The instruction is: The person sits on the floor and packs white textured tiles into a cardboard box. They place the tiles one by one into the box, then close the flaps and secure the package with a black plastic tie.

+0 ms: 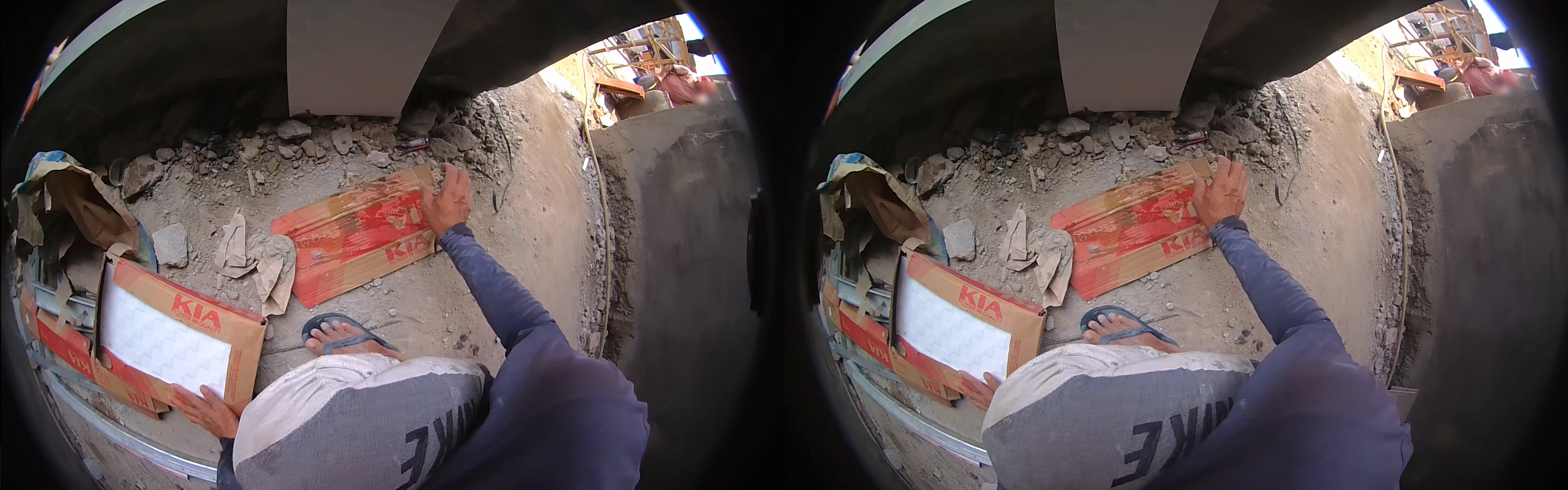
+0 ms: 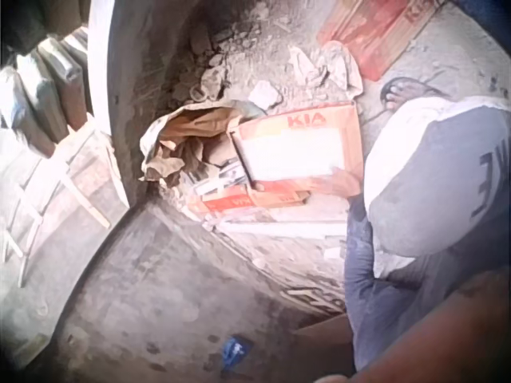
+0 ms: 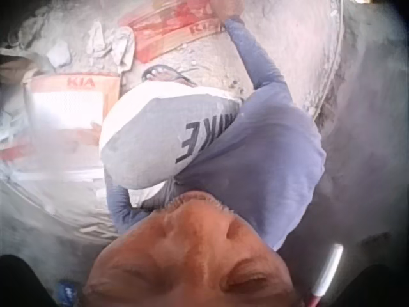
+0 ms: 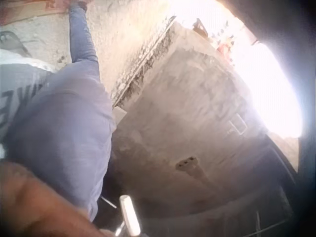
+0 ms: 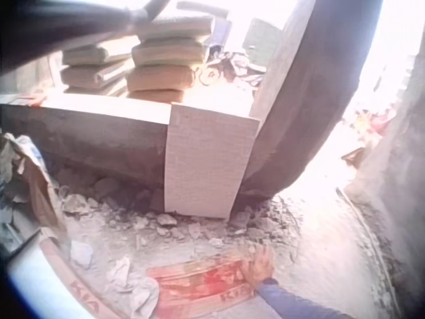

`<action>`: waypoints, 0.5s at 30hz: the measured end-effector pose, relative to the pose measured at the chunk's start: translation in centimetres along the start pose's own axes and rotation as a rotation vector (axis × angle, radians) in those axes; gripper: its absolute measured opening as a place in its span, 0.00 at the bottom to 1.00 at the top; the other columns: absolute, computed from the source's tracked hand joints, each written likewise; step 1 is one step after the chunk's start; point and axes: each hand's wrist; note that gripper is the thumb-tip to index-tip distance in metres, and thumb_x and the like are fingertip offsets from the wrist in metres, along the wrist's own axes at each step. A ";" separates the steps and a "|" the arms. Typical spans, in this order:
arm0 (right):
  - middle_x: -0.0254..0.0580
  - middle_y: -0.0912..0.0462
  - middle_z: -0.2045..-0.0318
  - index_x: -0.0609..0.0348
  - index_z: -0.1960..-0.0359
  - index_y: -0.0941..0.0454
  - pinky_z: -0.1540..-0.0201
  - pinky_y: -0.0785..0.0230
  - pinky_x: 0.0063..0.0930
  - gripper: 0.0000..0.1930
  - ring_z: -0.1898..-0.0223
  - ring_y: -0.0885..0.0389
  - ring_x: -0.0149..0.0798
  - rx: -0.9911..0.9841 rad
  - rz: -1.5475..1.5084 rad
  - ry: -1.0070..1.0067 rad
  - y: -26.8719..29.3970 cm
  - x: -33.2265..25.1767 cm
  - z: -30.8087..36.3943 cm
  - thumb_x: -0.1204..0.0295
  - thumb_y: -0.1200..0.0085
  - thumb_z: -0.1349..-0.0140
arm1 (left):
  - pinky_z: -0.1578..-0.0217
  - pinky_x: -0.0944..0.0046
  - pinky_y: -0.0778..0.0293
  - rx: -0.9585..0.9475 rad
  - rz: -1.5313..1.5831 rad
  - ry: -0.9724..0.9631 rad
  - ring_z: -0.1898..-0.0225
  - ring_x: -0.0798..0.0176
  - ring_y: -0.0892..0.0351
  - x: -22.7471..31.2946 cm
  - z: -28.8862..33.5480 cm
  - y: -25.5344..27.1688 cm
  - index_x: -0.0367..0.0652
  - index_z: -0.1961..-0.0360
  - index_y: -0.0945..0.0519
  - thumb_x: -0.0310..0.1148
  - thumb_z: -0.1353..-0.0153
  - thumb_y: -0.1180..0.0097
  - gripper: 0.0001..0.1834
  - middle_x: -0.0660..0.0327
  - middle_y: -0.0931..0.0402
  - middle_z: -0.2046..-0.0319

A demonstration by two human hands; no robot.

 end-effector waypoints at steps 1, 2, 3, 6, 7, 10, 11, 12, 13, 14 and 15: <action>0.49 0.16 0.63 0.64 0.55 0.18 0.59 0.24 0.37 0.12 0.62 0.15 0.42 0.021 0.294 0.017 0.5 2.5 -0.5 0.67 0.40 0.32 | 0.25 0.37 0.55 -0.096 -0.006 0.067 0.20 0.35 0.58 0.2 -0.4 0.8 0.45 0.18 0.52 0.62 0.22 0.66 0.43 0.38 0.62 0.20; 0.49 0.16 0.64 0.64 0.54 0.19 0.59 0.24 0.37 0.13 0.63 0.15 0.40 -0.262 0.073 -0.160 0.9 4.0 -1.2 0.66 0.40 0.32 | 0.25 0.37 0.55 -0.191 -0.014 0.134 0.20 0.35 0.58 0.7 -1.0 2.0 0.45 0.18 0.52 0.61 0.22 0.65 0.43 0.38 0.63 0.20; 0.48 0.16 0.65 0.64 0.54 0.20 0.59 0.24 0.37 0.14 0.64 0.15 0.39 -0.543 -0.160 -0.332 1.5 4.4 -1.5 0.65 0.41 0.31 | 0.25 0.37 0.54 -0.286 -0.024 0.204 0.20 0.35 0.58 1.4 -1.7 3.5 0.45 0.18 0.52 0.61 0.22 0.64 0.43 0.38 0.65 0.19; 0.41 0.17 0.69 0.65 0.57 0.24 0.61 0.23 0.33 0.13 0.67 0.16 0.34 -0.612 -0.768 -0.363 3.6 0.2 -0.6 0.65 0.49 0.24 | 0.26 0.40 0.49 -0.236 -0.030 -0.027 0.20 0.36 0.58 5.9 -3.9 8.5 0.46 0.18 0.50 0.55 0.22 0.58 0.40 0.40 0.65 0.19; 0.40 0.17 0.69 0.65 0.59 0.25 0.61 0.23 0.32 0.12 0.68 0.16 0.33 -0.551 -1.009 -0.338 4.2 -2.3 0.3 0.66 0.51 0.22 | 0.27 0.44 0.44 -0.223 0.221 -0.171 0.21 0.38 0.52 8.2 -4.4 10.0 0.42 0.21 0.41 0.47 0.22 0.52 0.35 0.41 0.58 0.20; 0.40 0.17 0.68 0.65 0.57 0.26 0.58 0.22 0.32 0.07 0.64 0.16 0.35 -0.879 -1.268 -0.496 5.5 -7.9 2.3 0.72 0.53 0.23 | 0.31 0.54 0.37 -0.502 0.634 -0.460 0.31 0.48 0.31 16.6 -6.1 12.3 0.32 0.35 0.23 0.43 0.21 0.50 0.26 0.42 0.29 0.33; 0.42 0.18 0.68 0.64 0.54 0.25 0.57 0.22 0.33 0.06 0.63 0.15 0.37 -0.863 -1.240 -0.444 5.4 -8.7 2.6 0.74 0.51 0.25 | 0.35 0.58 0.32 -0.720 0.877 -0.340 0.37 0.54 0.24 19.5 -6.5 12.2 0.30 0.38 0.21 0.44 0.21 0.50 0.26 0.48 0.20 0.42; 0.44 0.18 0.66 0.64 0.52 0.25 0.56 0.22 0.34 0.07 0.61 0.15 0.39 -0.663 -1.071 -0.285 5.2 -8.0 2.2 0.76 0.50 0.28 | 0.40 0.61 0.28 -0.869 0.939 -0.291 0.43 0.59 0.20 21.7 -6.6 12.1 0.28 0.38 0.22 0.45 0.21 0.50 0.27 0.53 0.17 0.47; 0.46 0.18 0.64 0.63 0.49 0.25 0.55 0.22 0.35 0.10 0.60 0.15 0.42 -0.475 -0.900 -0.129 4.5 -7.1 1.9 0.79 0.49 0.30 | 0.43 0.64 0.26 -0.965 1.002 -0.207 0.46 0.62 0.19 23.4 -6.3 11.9 0.29 0.38 0.22 0.45 0.22 0.48 0.27 0.54 0.17 0.49; 0.49 0.19 0.61 0.62 0.46 0.25 0.52 0.22 0.37 0.15 0.56 0.15 0.46 -0.318 -0.776 -0.099 3.6 -5.0 1.0 0.82 0.49 0.35 | 0.44 0.64 0.26 -0.958 0.995 -0.259 0.47 0.63 0.18 24.3 -6.4 11.9 0.29 0.38 0.22 0.44 0.22 0.47 0.27 0.54 0.16 0.49; 0.52 0.19 0.57 0.61 0.43 0.25 0.49 0.23 0.39 0.21 0.53 0.16 0.50 -0.166 -0.653 -0.072 2.7 -2.1 -0.2 0.84 0.50 0.39 | 0.44 0.64 0.26 -0.951 0.984 -0.307 0.47 0.64 0.18 24.9 -6.5 11.8 0.28 0.38 0.22 0.43 0.23 0.46 0.26 0.54 0.16 0.50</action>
Point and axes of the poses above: each hand's wrist, its own z-axis away from the middle knuckle, its own y-axis out of the back of the hand, x = y × z
